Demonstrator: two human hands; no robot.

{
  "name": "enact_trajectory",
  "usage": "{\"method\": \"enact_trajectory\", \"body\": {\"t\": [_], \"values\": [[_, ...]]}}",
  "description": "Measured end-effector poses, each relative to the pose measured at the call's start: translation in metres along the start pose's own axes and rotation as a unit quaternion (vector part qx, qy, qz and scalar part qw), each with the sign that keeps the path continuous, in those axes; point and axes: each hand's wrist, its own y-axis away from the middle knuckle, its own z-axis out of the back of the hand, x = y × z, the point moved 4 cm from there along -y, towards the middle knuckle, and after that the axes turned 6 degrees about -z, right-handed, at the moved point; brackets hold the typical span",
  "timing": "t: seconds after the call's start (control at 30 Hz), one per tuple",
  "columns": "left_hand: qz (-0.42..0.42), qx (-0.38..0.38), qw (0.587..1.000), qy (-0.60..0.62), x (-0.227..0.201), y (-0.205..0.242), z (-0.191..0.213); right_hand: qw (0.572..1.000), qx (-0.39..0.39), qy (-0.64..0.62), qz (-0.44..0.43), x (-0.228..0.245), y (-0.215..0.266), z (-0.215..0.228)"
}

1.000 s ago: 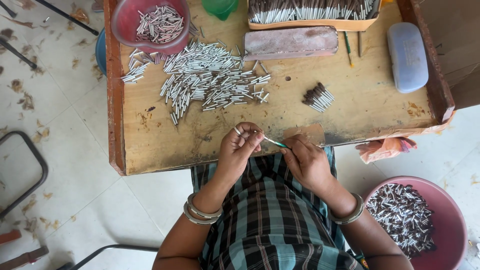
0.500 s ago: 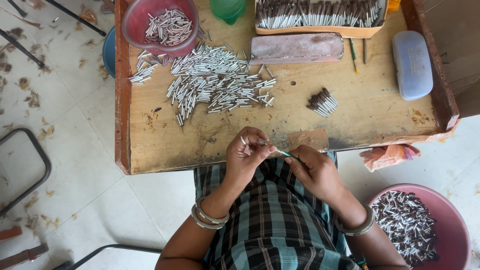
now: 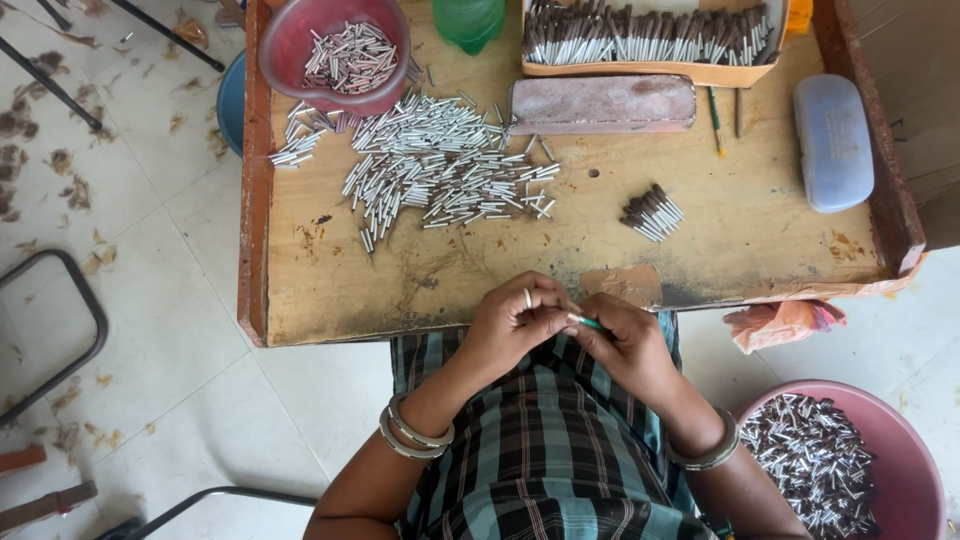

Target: Assembling small metal components by sliding metal tubes onto thin rods.

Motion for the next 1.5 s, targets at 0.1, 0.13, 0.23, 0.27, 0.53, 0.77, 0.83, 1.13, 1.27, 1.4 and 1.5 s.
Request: {"method": "enact_trajectory", "body": {"t": [0.1, 0.13, 0.23, 0.27, 0.53, 0.77, 0.83, 1.13, 1.27, 1.4, 1.5], "values": [[0.001, 0.006, 0.971, -0.241, 0.001, -0.023, 0.018, 0.991, -0.062, 0.088, -0.083, -0.023, 0.006, 0.013], [-0.002, 0.010, 0.972, -0.236, 0.002, -0.032, 0.032, 0.990, -0.066, 0.093, -0.086, -0.026, 0.000, 0.022], [0.034, -0.017, 0.886, -0.461, 0.007, -0.052, 0.064, 0.932, -0.125, 0.328, -0.092, -0.031, -0.011, 0.048], [0.046, -0.015, 0.880, -0.473, 0.006, -0.055, 0.067, 0.913, -0.150, 0.371, -0.081, -0.032, -0.015, 0.055], [-0.027, -0.036, 0.901, -0.431, -0.006, -0.031, 0.050, 0.945, -0.134, 0.290, -0.065, -0.019, -0.019, 0.010], [0.107, -0.088, 0.960, 0.244, 0.033, 0.008, 0.022, 0.995, -0.099, 0.030, -0.001, -0.007, -0.020, -0.021], [0.136, -0.090, 0.953, 0.255, 0.018, 0.007, 0.026, 0.996, -0.084, 0.003, 0.001, -0.002, -0.018, -0.020], [0.117, -0.087, 0.989, -0.024, 0.019, 0.001, 0.027, 0.979, -0.064, 0.186, -0.053, -0.003, 0.006, -0.006], [0.112, -0.093, 0.967, 0.207, 0.032, 0.005, 0.015, 0.977, -0.061, 0.200, -0.049, -0.004, 0.007, -0.004], [0.139, -0.091, 0.956, 0.241, 0.030, 0.011, 0.012, 0.979, -0.056, 0.194, -0.039, -0.003, 0.008, -0.007], [0.106, -0.085, 0.965, 0.225, 0.033, 0.015, 0.012, 0.979, -0.058, 0.191, -0.042, -0.006, 0.010, -0.008]]}}
